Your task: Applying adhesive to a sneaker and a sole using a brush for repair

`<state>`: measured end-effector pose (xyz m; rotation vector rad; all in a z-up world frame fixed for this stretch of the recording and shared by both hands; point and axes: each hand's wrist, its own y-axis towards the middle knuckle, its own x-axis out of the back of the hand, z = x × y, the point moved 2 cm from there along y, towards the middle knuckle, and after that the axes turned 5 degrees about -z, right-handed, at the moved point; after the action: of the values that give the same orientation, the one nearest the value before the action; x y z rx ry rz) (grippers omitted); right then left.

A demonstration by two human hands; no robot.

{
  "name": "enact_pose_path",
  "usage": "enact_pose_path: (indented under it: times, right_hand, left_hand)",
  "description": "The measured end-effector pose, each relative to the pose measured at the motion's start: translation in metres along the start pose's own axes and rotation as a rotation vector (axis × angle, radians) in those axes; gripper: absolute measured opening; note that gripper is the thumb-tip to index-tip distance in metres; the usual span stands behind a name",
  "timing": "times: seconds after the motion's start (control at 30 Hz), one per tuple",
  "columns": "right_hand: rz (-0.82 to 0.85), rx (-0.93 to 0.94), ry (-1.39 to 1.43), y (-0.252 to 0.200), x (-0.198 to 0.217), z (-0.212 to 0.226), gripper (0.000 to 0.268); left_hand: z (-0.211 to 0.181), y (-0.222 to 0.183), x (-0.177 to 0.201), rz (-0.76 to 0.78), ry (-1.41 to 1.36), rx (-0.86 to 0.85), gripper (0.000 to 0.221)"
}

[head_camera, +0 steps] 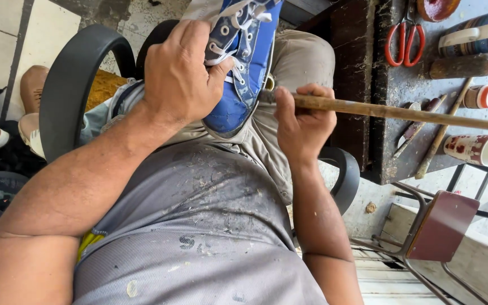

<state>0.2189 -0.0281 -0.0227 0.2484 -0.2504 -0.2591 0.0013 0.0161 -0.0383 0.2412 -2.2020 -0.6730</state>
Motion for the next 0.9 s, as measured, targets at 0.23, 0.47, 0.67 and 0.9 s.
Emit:
enact_pose_path:
  times: [0.23,0.47,0.67,0.9]
  right_hand:
    - [0.105,0.153,-0.130,-0.036,-0.023,-0.006,0.024]
    - [0.002,0.152,-0.373,-0.025,-0.012,-0.018,0.020]
    - [0.014,0.169,-0.301,-0.026,-0.018,-0.014,0.018]
    - [0.173,0.377,-0.505,-0.025,-0.019,-0.007,0.019]
  left_hand:
    - [0.033,-0.029,-0.033,-0.047,-0.052,0.245,0.040]
    - [0.034,-0.032,-0.022,-0.033,-0.047,0.236,0.066]
    - [-0.004,0.003,0.024,0.230,0.049,-0.625,0.090]
    - [0.035,0.012,-0.005,0.363,0.234,-0.756,0.017]
